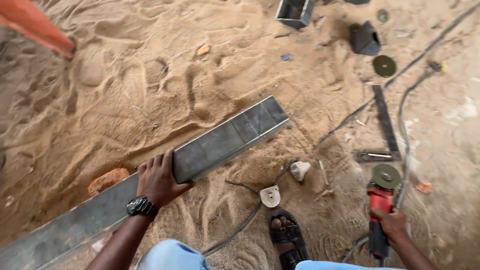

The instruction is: The person kneels on sandy ground and uses a try square and a marker to scribe a cutting line across a square steel tube. They then use a red angle grinder to cut along the marked line, producing sparks, repositioning the tube between cuts.

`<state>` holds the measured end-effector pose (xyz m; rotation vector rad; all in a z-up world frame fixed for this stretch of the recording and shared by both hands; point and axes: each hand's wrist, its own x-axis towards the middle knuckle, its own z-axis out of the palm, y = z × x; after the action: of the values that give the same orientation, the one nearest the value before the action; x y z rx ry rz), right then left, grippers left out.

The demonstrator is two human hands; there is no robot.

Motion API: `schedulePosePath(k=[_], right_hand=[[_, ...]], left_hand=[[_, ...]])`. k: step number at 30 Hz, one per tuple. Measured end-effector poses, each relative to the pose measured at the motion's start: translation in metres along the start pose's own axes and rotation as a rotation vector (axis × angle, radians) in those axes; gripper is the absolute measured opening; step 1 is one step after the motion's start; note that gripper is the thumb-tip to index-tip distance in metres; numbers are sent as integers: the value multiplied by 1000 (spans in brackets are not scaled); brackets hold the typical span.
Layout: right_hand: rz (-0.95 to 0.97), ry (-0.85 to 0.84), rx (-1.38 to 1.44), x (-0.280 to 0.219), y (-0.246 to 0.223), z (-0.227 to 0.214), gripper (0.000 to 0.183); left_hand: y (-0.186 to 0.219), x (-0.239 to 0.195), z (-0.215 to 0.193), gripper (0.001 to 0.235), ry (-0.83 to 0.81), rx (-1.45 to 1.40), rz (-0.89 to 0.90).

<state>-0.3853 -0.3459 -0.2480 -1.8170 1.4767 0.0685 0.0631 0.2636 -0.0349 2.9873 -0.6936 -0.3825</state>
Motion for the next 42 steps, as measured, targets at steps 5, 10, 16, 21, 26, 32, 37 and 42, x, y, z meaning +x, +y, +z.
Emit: schedulePosePath(k=[5,10,16,21,26,32,37,42], right_hand=[[-149,135,-227,23,29,3,60],[-282,377,-644,10,21,5,76],[-674,0,-234,-92,-213,24,62],[-931,-395,-179,-48,-329,94,51],[-938,-520,-38,-38,-372,143,52],[-608,-595,170,-39,-383,165,57],[-802,-657,348,-25,-386,165,46],[-718,-671,273,-20,-401,171,46]], left_hand=[[-3,1,6,127,40,-15,18],[-19,-3,41,105,470,-70,173],[91,-58,94,59,493,-1474,-926],[69,-43,144,76,710,-2603,-1232],[38,-9,141,81,1167,-2911,-918],[5,14,212,80,1070,-2828,-557],[5,25,213,78,1039,-2801,-679],[31,34,149,78,1042,-2833,-773]])
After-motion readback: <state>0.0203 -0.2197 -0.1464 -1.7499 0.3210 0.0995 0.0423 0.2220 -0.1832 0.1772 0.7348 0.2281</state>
